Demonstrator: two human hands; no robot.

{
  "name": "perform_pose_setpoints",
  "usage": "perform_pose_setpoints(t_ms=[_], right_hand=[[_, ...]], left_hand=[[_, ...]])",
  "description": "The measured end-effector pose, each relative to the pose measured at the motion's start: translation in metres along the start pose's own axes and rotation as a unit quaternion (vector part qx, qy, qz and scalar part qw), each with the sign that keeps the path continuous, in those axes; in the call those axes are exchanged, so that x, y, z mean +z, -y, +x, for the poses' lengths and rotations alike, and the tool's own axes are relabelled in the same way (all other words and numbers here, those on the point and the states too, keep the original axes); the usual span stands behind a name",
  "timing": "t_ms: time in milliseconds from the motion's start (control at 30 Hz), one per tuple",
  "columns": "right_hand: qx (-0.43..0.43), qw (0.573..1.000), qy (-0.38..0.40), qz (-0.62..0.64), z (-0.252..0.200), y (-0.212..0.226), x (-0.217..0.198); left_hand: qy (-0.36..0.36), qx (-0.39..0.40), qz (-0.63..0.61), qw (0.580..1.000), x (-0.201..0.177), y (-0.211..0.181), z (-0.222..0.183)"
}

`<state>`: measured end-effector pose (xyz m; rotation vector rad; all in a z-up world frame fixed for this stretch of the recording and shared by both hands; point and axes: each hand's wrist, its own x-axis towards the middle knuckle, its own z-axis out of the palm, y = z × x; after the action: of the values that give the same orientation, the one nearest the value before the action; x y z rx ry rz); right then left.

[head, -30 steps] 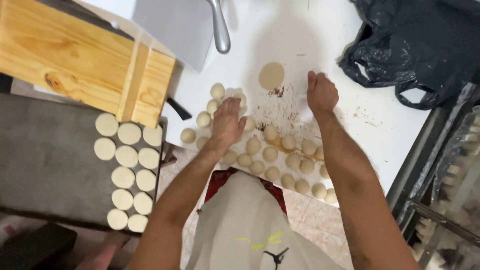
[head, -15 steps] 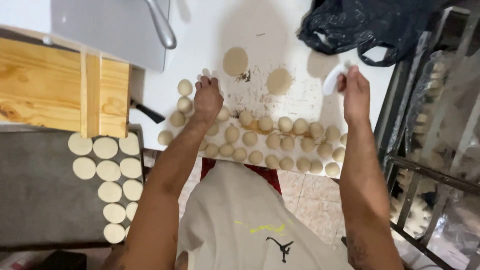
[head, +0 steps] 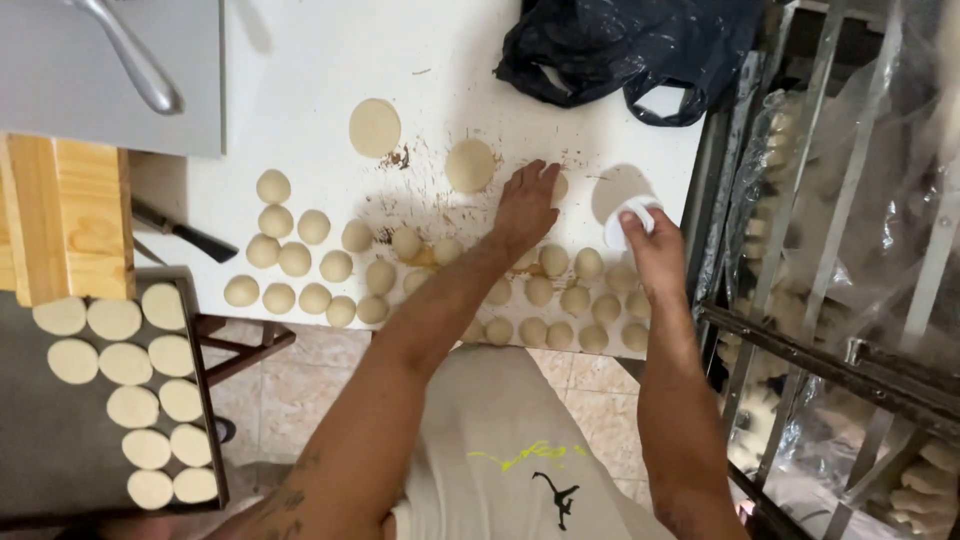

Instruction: The person flattens small balls of dough into discs by hand and arranges them on a metal baking tray.

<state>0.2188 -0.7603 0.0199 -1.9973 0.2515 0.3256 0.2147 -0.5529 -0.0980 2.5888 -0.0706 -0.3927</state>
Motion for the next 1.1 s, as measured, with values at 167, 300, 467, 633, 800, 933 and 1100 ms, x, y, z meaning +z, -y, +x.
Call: perform_pose_setpoints(t_ms=[167,300,467,633,800,933,1100], right_hand=[[-0.047,0.943,0.16,-0.288,0.051,0.009,0.057],[-0.148,0.854,0.228,-0.444,0.087,-0.005,0.109],[-0.065,0.821,0.286,-0.49,0.115,-0.032,0.131],[-0.065,0.796,0.288,-0.529,0.129,-0.017,0.137],[-0.222,0.86,0.095,-0.45,0.126,0.012,0.141],[-0.247,0.848,-0.059,-0.466,0.12,-0.017,0.167],[-0.188,0.853,-0.038,-0.486,0.11,-0.006,0.178]], left_hand=[[-0.084,-0.001,-0.174,0.981,-0.039,0.03,-0.102],[-0.158,0.009,-0.168,0.973,-0.056,0.057,-0.188],[-0.076,-0.198,-0.241,0.947,-0.082,0.083,-0.269],[-0.133,-0.136,-0.231,0.954,-0.076,0.119,-0.311],[-0.158,-0.131,-0.227,0.952,-0.086,0.16,-0.348],[-0.162,-0.119,-0.224,0.954,-0.106,0.18,-0.359],[-0.157,-0.115,-0.215,0.957,-0.118,0.187,-0.351]])
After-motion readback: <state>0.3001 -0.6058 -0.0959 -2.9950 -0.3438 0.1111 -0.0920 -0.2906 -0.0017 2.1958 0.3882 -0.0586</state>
